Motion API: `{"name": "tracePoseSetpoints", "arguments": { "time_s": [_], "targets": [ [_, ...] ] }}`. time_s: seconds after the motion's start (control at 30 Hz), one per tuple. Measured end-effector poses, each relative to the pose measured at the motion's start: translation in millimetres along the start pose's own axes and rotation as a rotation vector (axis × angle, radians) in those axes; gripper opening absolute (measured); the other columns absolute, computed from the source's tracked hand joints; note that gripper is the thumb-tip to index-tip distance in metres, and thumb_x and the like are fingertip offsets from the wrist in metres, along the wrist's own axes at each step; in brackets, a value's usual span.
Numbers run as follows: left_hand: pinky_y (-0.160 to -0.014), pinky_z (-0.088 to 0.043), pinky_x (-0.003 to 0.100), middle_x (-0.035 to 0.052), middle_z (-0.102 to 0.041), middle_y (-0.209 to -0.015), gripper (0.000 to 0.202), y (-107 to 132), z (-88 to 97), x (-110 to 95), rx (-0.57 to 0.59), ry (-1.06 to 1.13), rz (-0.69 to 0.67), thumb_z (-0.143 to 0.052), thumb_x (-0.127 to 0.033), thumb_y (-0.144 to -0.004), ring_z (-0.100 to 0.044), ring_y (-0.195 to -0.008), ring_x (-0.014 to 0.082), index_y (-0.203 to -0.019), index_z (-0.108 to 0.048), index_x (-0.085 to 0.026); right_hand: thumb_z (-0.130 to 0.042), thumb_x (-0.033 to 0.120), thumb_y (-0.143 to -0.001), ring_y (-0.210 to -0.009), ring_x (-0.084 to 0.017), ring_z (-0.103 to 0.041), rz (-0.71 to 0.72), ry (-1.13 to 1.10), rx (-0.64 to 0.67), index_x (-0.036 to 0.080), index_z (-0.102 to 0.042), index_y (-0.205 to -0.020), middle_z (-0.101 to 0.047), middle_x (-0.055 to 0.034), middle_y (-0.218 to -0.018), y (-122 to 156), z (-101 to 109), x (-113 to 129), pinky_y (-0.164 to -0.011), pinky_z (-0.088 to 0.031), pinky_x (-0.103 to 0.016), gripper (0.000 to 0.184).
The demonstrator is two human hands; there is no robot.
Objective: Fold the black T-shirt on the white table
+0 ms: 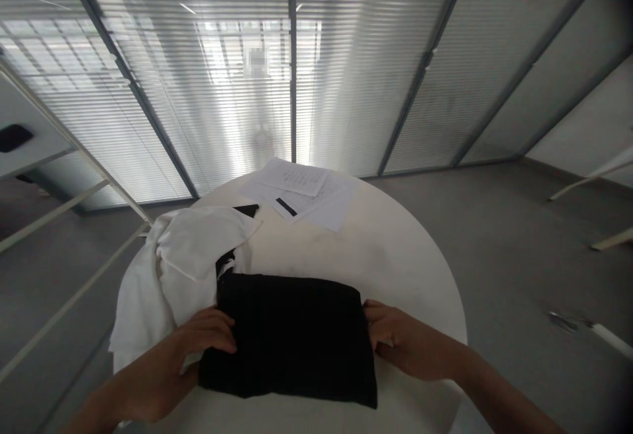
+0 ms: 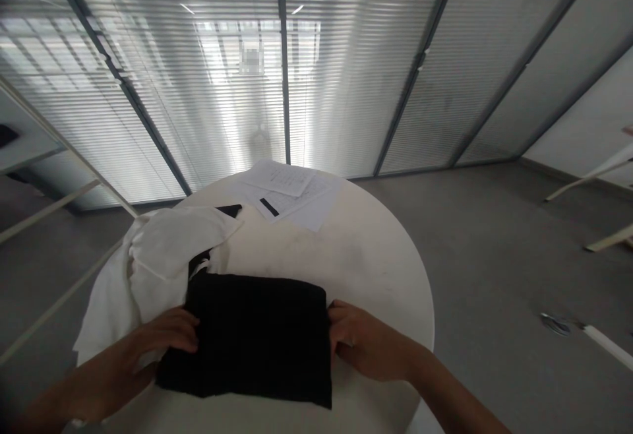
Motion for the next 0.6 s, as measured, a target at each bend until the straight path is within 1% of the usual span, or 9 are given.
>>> {"name": "tracePoseSetpoints", "arguments": {
  "time_s": [0.07, 0.17, 0.23, 0.3, 0.33, 0.4, 0.47, 0.53, 0.6],
  "targets": [
    [-0.106, -0.041, 0.045, 0.0061, -0.063, -0.122, 0.039, 1, 0.3, -12, -0.047, -0.068, -0.014, -0.053, -0.022, -0.083, -0.052, -0.122, 0.0286, -0.117, -0.066, -0.036, -0.049, 0.019, -0.087, -0.087, -0.020, -0.061, -0.085, 0.072, -0.100, 0.026, -0.070, -0.077, -0.066, -0.0043, -0.090, 0, 5, -5, -0.083, -0.047, -0.034, 0.024],
    [-0.105, -0.039, 0.047, 0.0068, -0.065, -0.118, 0.036, -22, 5.6, -36, -0.241, -0.237, -0.039, -0.051, -0.025, -0.085, -0.053, -0.118, 0.0299, -0.117, -0.066, -0.034, -0.052, 0.031, -0.089, -0.094, -0.023, -0.060, -0.236, 0.108, -0.472, 0.028, -0.068, -0.099, -0.066, -0.0065, -0.105, -5, 12, -12, -0.086, -0.046, -0.037, 0.020],
    [-0.109, -0.033, 0.048, 0.0069, -0.061, -0.126, 0.038, -51, 5.2, -49, -0.320, -0.365, -0.068, -0.048, -0.029, -0.089, -0.049, -0.123, 0.0295, -0.124, -0.062, -0.032, -0.060, 0.042, -0.084, -0.107, -0.027, -0.057, -0.309, 0.045, -0.638, 0.030, -0.061, -0.120, -0.060, -0.0084, -0.123, -13, 7, -15, -0.093, -0.043, -0.040, 0.038],
    [-0.111, -0.029, 0.047, 0.0072, -0.054, -0.136, 0.045, -82, -0.4, -52, -0.311, -0.456, -0.071, -0.042, -0.036, -0.092, -0.043, -0.129, 0.0284, -0.136, -0.052, -0.030, -0.069, 0.049, -0.075, -0.116, -0.031, -0.053, -0.351, -0.031, -0.611, 0.029, -0.055, -0.131, -0.056, -0.0103, -0.130, -27, -6, -18, -0.098, -0.040, -0.044, 0.061],
    [-0.110, -0.030, 0.048, 0.0086, -0.053, -0.137, 0.047, -95, -4.3, -49, -0.295, -0.491, -0.044, -0.041, -0.041, -0.093, -0.044, -0.129, 0.0289, -0.138, -0.051, -0.028, -0.073, 0.051, -0.071, -0.118, -0.032, -0.052, -0.364, -0.046, -0.570, 0.027, -0.057, -0.130, -0.058, -0.0113, -0.129, -34, -12, -19, -0.100, -0.038, -0.045, 0.066],
    [-0.103, -0.035, 0.047, 0.0129, -0.061, -0.126, 0.049, -114, -13.4, -37, -0.201, -0.526, 0.045, -0.036, -0.046, -0.094, -0.053, -0.118, 0.0303, -0.132, -0.056, -0.023, -0.077, 0.051, -0.065, -0.114, -0.034, -0.054, -0.380, -0.049, -0.492, 0.023, -0.066, -0.117, -0.064, -0.0125, -0.118, -46, -20, -23, -0.098, -0.039, -0.046, 0.060],
    [-0.094, -0.039, 0.046, 0.0152, -0.067, -0.108, 0.051, -121, -19.7, -25, -0.133, -0.539, 0.111, -0.034, -0.051, -0.094, -0.059, -0.104, 0.0311, -0.118, -0.065, -0.019, -0.077, 0.050, -0.066, -0.100, -0.031, -0.061, -0.378, -0.092, -0.392, 0.021, -0.073, -0.100, -0.070, -0.0109, -0.101, -52, -20, -26, -0.089, -0.045, -0.042, 0.045],
    [-0.090, -0.040, 0.044, 0.0158, -0.068, -0.099, 0.052, -120, -19.2, -19, -0.124, -0.534, 0.132, -0.036, -0.055, -0.091, -0.061, -0.097, 0.0319, -0.107, -0.069, -0.018, -0.074, 0.048, -0.070, -0.083, -0.026, -0.064, -0.360, -0.202, -0.248, 0.019, -0.074, -0.089, -0.071, -0.0076, -0.086, -54, -13, -27, -0.076, -0.048, -0.037, 0.034],
    [-0.088, -0.040, 0.043, 0.0155, -0.069, -0.098, 0.052, -117, -11.2, -16, -0.134, -0.489, 0.146, -0.045, -0.061, -0.086, -0.061, -0.097, 0.0329, -0.106, -0.069, -0.019, -0.071, 0.047, -0.073, -0.076, -0.023, -0.064, -0.332, -0.301, -0.131, 0.019, -0.074, -0.085, -0.071, -0.0056, -0.081, -53, -3, -27, -0.070, -0.048, -0.033, 0.031]
  ]
}}
Point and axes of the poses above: each hand's wrist, its own y-axis away from the middle knuckle, its own z-axis out of the back of the hand, x = y × z, the point moved 2 cm from there along -y, towards the middle knuckle
